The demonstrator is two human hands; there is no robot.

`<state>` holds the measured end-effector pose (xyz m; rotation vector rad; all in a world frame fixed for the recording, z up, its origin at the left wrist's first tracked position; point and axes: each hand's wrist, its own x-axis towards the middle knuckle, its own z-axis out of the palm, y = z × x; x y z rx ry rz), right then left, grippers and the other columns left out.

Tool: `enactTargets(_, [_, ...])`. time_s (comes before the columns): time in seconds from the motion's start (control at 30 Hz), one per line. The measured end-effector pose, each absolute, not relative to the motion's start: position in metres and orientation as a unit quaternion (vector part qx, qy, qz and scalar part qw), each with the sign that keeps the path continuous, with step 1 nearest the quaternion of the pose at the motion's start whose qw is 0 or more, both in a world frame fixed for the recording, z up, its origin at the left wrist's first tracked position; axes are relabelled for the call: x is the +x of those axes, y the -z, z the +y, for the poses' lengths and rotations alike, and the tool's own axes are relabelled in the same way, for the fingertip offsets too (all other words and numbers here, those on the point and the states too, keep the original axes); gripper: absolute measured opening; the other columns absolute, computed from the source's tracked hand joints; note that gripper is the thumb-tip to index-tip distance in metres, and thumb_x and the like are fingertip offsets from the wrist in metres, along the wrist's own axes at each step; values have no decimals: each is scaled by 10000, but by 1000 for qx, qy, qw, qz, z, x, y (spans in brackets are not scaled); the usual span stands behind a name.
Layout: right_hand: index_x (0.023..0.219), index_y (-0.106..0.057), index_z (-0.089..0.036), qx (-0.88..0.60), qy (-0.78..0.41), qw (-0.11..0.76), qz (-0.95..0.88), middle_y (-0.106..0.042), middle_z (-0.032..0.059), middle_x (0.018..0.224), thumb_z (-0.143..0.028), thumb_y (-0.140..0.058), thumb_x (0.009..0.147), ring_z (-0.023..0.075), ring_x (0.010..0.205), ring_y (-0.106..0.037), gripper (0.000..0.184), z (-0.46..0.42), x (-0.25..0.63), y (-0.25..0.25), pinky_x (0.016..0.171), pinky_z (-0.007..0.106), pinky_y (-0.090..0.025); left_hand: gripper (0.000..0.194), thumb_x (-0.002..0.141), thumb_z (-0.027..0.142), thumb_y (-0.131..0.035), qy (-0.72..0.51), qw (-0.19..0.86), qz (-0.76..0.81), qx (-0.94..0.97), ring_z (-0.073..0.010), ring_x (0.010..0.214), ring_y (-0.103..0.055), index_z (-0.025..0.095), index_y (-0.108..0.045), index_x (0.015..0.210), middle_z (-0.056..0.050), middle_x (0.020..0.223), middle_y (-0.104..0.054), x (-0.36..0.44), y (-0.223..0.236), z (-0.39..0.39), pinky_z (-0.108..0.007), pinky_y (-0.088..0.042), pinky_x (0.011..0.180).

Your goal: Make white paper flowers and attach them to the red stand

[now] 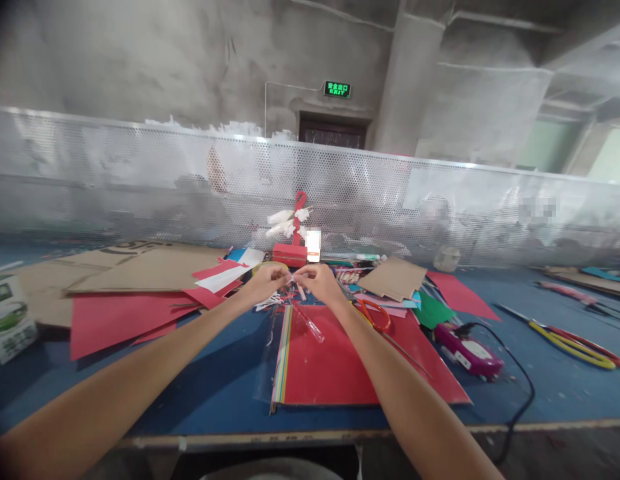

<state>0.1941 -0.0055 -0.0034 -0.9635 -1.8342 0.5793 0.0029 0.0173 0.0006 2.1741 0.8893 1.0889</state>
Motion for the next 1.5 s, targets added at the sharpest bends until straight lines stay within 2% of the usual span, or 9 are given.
enactTargets(0.17, [867,-701,-155,-393,-253,491,-735,-689,32,687,-417,-671,780,157,602,-612,278,-5,192,4,616,266,-487,233,827,363,-578,-414,275,332,801,-122,558,-553,145,-640,771,-29,693,-655,4,-3,15,-232,-414,539])
enactTargets(0.43, [782,-693,-172,-438,-109,439,-777,-704,25,718,-349,-574,861,148,644,-618,228,-4,196,0,611,228,-422,213,835,346,-567,-417,263,307,814,-128,563,-560,149,-650,822,-30,708,-671,3,4,27,-235,-426,532])
enactTargets(0.67, [691,-657,-166,-440,-65,424,-789,-680,3,642,-335,-541,910,110,552,-564,300,-2,198,0,600,210,-378,231,841,361,-557,-403,223,309,832,-143,607,-590,156,-662,824,-32,721,-679,2,5,30,-243,-440,570])
enactTargets(0.93, [728,-643,-163,-439,-57,426,-789,-673,-1,628,-339,-499,946,108,536,-563,316,-5,198,-3,599,208,-374,272,844,404,-556,-401,232,305,832,-138,582,-570,151,-657,840,-31,701,-657,3,2,25,-241,-430,559])
enactTargets(1.33, [658,-645,-167,-444,-70,432,-782,-644,2,554,-459,-462,952,116,513,-575,453,-10,197,-6,587,211,-387,263,846,398,-564,-412,246,291,828,-140,579,-578,150,-653,850,-27,690,-653,3,2,25,-240,-438,543])
enactTargets(1.5, [450,-521,-179,-489,-76,412,-765,-510,11,374,-605,-373,940,125,420,-535,666,-12,196,-5,552,228,-390,247,840,386,-578,-415,250,279,829,-142,583,-589,150,-649,855,-34,716,-674,5,1,24,-245,-445,554])
